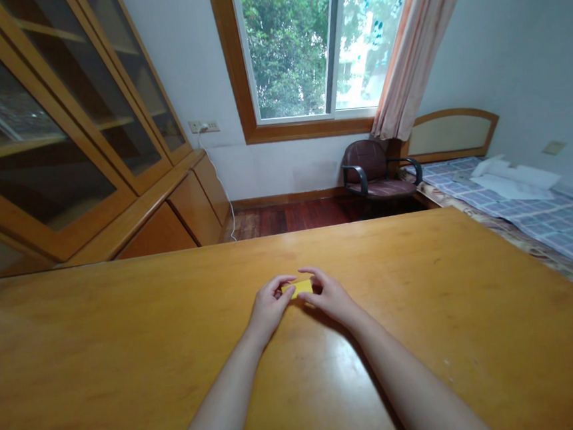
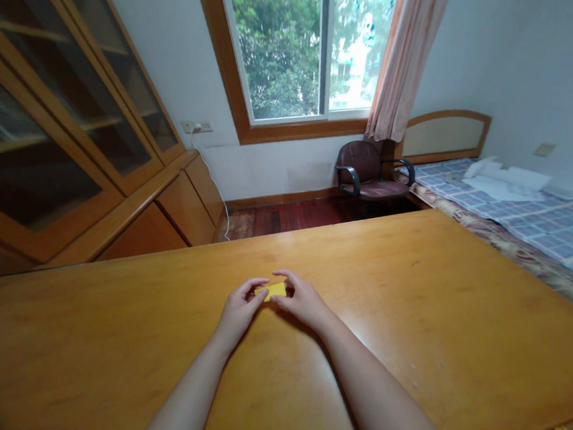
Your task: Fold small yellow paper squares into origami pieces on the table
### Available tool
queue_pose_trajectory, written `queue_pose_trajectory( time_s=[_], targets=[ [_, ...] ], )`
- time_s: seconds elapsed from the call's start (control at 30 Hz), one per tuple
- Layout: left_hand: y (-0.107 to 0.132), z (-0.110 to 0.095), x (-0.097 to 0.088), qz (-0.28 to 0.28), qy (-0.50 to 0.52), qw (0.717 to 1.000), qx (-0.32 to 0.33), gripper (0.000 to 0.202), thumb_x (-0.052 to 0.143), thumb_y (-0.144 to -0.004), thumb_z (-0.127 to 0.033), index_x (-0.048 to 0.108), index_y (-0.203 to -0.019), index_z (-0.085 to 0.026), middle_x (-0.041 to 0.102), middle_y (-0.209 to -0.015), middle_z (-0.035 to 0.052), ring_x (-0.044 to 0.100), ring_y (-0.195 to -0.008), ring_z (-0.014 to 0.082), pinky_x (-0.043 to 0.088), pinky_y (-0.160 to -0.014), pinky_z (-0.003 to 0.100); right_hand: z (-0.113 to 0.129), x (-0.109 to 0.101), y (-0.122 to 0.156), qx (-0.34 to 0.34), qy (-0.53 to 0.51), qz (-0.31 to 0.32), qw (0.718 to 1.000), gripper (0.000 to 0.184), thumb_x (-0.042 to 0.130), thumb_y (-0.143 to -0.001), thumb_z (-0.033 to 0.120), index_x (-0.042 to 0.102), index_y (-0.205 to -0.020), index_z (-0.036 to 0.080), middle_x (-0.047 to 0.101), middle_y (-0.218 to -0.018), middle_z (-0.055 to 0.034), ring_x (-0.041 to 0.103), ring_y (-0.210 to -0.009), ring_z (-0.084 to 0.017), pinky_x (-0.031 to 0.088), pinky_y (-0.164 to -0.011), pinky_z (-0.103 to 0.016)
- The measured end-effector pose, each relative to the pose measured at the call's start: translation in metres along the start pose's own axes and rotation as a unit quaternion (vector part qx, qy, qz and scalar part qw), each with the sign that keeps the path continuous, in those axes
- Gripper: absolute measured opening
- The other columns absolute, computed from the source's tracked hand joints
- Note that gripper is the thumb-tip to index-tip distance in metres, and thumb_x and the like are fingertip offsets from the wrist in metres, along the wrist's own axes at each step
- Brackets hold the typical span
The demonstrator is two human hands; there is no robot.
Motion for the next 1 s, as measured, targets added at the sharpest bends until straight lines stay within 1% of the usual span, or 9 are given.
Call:
queue_pose_trajectory(
  time_s=[0.23,0.37,0.57,0.7,0.77,0.83,0.9,1.0],
  targets=[
    [0.0,0.0,-0.001,0.009,0.0,1.0,0.0,0.027,0.06,-0.082,-0.034,0.068,-0.103,-0.018,0.071,-0.101,0.0056,0.063,-0.089,0.0204,0.048,-0.078,0.029,0.001,-0.001,0.0,0.007,-0.027,0.002,1.0,0.05,0.067,-0.078,0.025,0.056,-0.126,0.021,0.047,-0.066,0.0062,0.046,-0.062,-0.012,0.036,-0.058,-0.023],
    [-0.001,0.0,-0.001,0.0,0.012,1.0,-0.001,0.027,0.061,-0.082,-0.034,0.068,-0.102,-0.018,0.07,-0.1,0.0053,0.063,-0.088,0.0199,0.048,-0.077,0.028,-0.002,-0.001,0.0,0.005,-0.042,-0.006,0.999,0.049,0.067,-0.078,0.025,0.056,-0.125,0.021,0.046,-0.064,0.007,0.045,-0.061,-0.011,0.037,-0.058,-0.023],
    [-0.003,0.004,-0.001,-0.031,0.04,0.999,-0.001,0.027,0.062,-0.081,-0.032,0.066,-0.104,-0.017,0.065,-0.086,0.0027,0.062,-0.079,0.0168,0.048,-0.072,0.026,-0.009,-0.001,-0.004,0.014,-0.105,-0.045,0.993,0.044,0.067,-0.077,0.027,0.056,-0.119,0.018,0.058,-0.07,0.0044,0.053,-0.062,-0.012,0.043,-0.061,-0.025],
    [-0.005,0.01,-0.002,-0.048,0.063,0.997,-0.012,0.03,0.062,-0.081,-0.033,0.063,-0.106,-0.017,0.062,-0.083,0.0013,0.06,-0.076,0.0152,0.048,-0.069,0.024,-0.012,-0.003,-0.007,0.035,-0.147,-0.076,0.986,0.044,0.067,-0.076,0.03,0.054,-0.116,0.018,0.063,-0.072,0.0023,0.056,-0.062,-0.013,0.046,-0.06,-0.026],
    [-0.005,0.01,-0.002,-0.053,0.071,0.996,-0.014,0.031,0.062,-0.081,-0.033,0.062,-0.108,-0.017,0.061,-0.083,0.0009,0.059,-0.075,0.0148,0.047,-0.069,0.024,-0.012,-0.004,-0.007,0.031,-0.157,-0.085,0.983,0.045,0.067,-0.077,0.031,0.053,-0.117,0.018,0.064,-0.075,0.0011,0.058,-0.065,-0.014,0.047,-0.062,-0.027],
    [-0.005,0.009,-0.002,-0.05,0.069,0.996,-0.012,0.032,0.062,-0.081,-0.033,0.062,-0.109,-0.017,0.061,-0.083,0.0006,0.059,-0.074,0.0144,0.047,-0.069,0.023,-0.012,-0.004,-0.008,0.02,-0.155,-0.083,0.984,0.048,0.068,-0.076,0.031,0.052,-0.12,0.019,0.065,-0.08,0.0003,0.06,-0.069,-0.014,0.048,-0.067,-0.028],
    [-0.003,0.006,-0.001,-0.041,0.058,0.997,-0.006,0.032,0.061,-0.081,-0.033,0.062,-0.109,-0.017,0.061,-0.084,0.0009,0.059,-0.075,0.0147,0.047,-0.07,0.024,-0.01,-0.002,-0.007,0.012,-0.134,-0.064,0.989,0.055,0.071,-0.075,0.03,0.05,-0.125,0.019,0.063,-0.082,0.0007,0.059,-0.071,-0.013,0.047,-0.069,-0.028],
    [-0.001,0.002,0.0,-0.029,0.025,0.999,0.009,0.031,0.061,-0.082,-0.033,0.064,-0.109,-0.018,0.063,-0.086,0.0016,0.061,-0.078,0.0161,0.047,-0.073,0.026,-0.006,0.001,-0.005,0.007,-0.074,-0.031,0.997,0.065,0.073,-0.073,0.027,0.047,-0.133,0.02,0.054,-0.071,0.0062,0.051,-0.062,-0.011,0.042,-0.062,-0.024]
  ],
)
Point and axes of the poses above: each hand's wrist, its own y-axis away from the middle knuckle, its own x-axis out of the palm, z = x × y, the point moved 1 cm from there along -y, towards the middle knuckle
